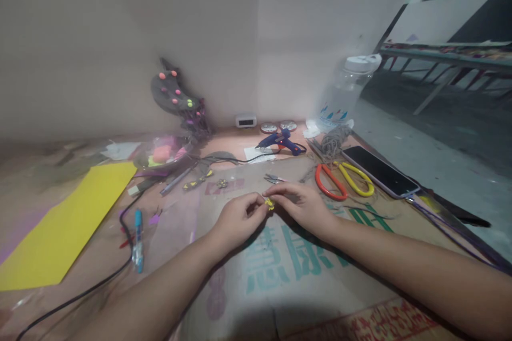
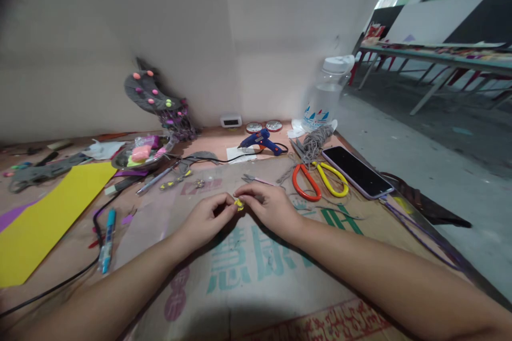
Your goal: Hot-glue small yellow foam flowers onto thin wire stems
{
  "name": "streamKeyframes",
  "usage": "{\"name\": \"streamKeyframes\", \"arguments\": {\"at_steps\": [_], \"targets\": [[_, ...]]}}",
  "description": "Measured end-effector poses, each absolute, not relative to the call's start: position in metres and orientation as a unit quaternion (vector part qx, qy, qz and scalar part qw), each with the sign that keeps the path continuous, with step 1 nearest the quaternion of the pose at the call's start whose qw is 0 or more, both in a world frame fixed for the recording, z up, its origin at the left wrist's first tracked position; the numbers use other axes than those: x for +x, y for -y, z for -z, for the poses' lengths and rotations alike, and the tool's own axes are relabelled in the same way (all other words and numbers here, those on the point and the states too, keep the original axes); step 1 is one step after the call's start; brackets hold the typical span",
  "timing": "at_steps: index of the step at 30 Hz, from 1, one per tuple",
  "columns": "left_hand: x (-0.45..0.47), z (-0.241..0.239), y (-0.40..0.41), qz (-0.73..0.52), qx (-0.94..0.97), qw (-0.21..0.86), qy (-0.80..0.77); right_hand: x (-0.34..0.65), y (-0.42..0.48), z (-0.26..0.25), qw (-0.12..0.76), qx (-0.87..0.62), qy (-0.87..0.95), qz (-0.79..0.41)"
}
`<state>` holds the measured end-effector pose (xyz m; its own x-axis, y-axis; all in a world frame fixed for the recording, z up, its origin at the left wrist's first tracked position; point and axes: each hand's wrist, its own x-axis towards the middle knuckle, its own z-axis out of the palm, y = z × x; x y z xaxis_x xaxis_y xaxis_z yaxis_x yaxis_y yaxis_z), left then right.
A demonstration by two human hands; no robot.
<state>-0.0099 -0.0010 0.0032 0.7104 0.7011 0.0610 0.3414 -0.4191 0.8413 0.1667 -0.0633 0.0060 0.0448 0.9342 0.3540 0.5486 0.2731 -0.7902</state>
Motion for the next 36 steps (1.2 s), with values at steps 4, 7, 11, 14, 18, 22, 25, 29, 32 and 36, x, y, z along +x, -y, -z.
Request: {"name": "streamKeyframes", "arguments": {"at_steps": [4, 7, 11, 14, 18, 22, 25, 29, 32, 36], "targets": [[-0.01, -0.0036, 0.001, -0.207, 0.814, 0.443, -0.315, 0.167, 0.0619, -0.0033, 0.458, -0.572, 0.635, -0.244], [-0.0094, -0.0048, 0.0008, -0.22, 0.798, 0.456, -0.326, 0.1686, 0.0604, -0.002, 0.451, -0.576, 0.626, -0.269], [-0.0088, -0.0048, -0.0001, -0.243, 0.783, 0.461, -0.34, 0.17, 0.059, -0.0053, 0.416, -0.585, 0.635, -0.285], [-0.009, -0.0038, -0.0009, -0.245, 0.788, 0.452, -0.34, 0.1701, 0.0579, -0.0069, 0.412, -0.59, 0.628, -0.298], [-0.0101, -0.0043, -0.0006, -0.242, 0.801, 0.449, -0.314, 0.172, 0.0551, -0.0045, 0.422, -0.589, 0.609, -0.322], [-0.0107, -0.0063, 0.0005, -0.236, 0.788, 0.484, -0.298, 0.1738, 0.0539, -0.0045, 0.446, -0.575, 0.572, -0.378], [-0.0103, -0.0065, 0.0007, -0.243, 0.77, 0.5, -0.313, 0.1731, 0.0545, -0.0066, 0.459, -0.57, 0.548, -0.405], [-0.0094, -0.0061, 0.0005, -0.242, 0.78, 0.477, -0.325, 0.1726, 0.0543, -0.0053, 0.449, -0.578, 0.568, -0.376], [-0.0093, -0.0063, 0.0007, -0.243, 0.794, 0.452, -0.327, 0.1726, 0.0543, -0.004, 0.437, -0.578, 0.598, -0.344], [-0.0096, -0.0055, 0.0009, -0.246, 0.794, 0.444, -0.334, 0.172, 0.0561, -0.0065, 0.421, -0.565, 0.619, -0.346]]}}
